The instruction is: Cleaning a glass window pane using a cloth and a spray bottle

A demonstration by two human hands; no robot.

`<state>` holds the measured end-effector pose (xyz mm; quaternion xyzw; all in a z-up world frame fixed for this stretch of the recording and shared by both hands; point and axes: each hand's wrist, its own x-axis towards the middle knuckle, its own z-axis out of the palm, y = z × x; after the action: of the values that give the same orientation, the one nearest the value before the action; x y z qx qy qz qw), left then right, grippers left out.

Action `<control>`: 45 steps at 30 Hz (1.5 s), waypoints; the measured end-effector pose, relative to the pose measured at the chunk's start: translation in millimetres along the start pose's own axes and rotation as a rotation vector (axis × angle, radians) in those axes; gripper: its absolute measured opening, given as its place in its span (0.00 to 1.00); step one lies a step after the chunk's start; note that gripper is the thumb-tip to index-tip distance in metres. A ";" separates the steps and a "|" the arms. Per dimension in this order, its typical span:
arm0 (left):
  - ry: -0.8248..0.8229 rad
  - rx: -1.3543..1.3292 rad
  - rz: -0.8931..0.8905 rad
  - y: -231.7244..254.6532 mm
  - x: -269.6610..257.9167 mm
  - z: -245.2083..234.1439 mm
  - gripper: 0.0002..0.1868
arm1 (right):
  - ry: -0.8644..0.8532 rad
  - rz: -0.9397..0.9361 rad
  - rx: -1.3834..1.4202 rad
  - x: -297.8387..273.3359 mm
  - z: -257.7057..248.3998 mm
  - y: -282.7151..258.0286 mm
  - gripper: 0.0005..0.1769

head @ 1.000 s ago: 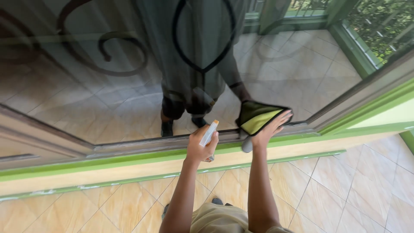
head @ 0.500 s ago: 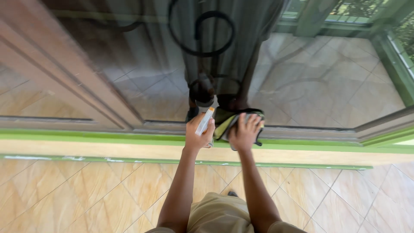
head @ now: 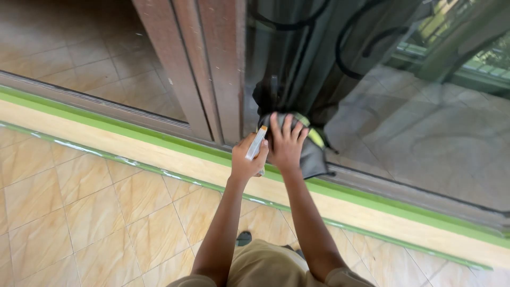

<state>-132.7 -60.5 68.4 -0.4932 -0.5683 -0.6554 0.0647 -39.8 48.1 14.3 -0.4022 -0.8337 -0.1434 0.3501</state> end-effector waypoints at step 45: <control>-0.393 0.132 -0.061 -8.1 -114.4 142.9 0.10 | 0.014 0.565 0.178 -119.4 -67.9 196.0 0.54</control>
<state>1.7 3.4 -38.4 -0.5889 -0.6264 -0.5094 -0.0349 194.6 69.2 -29.1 -0.5849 -0.6957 0.0306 0.4159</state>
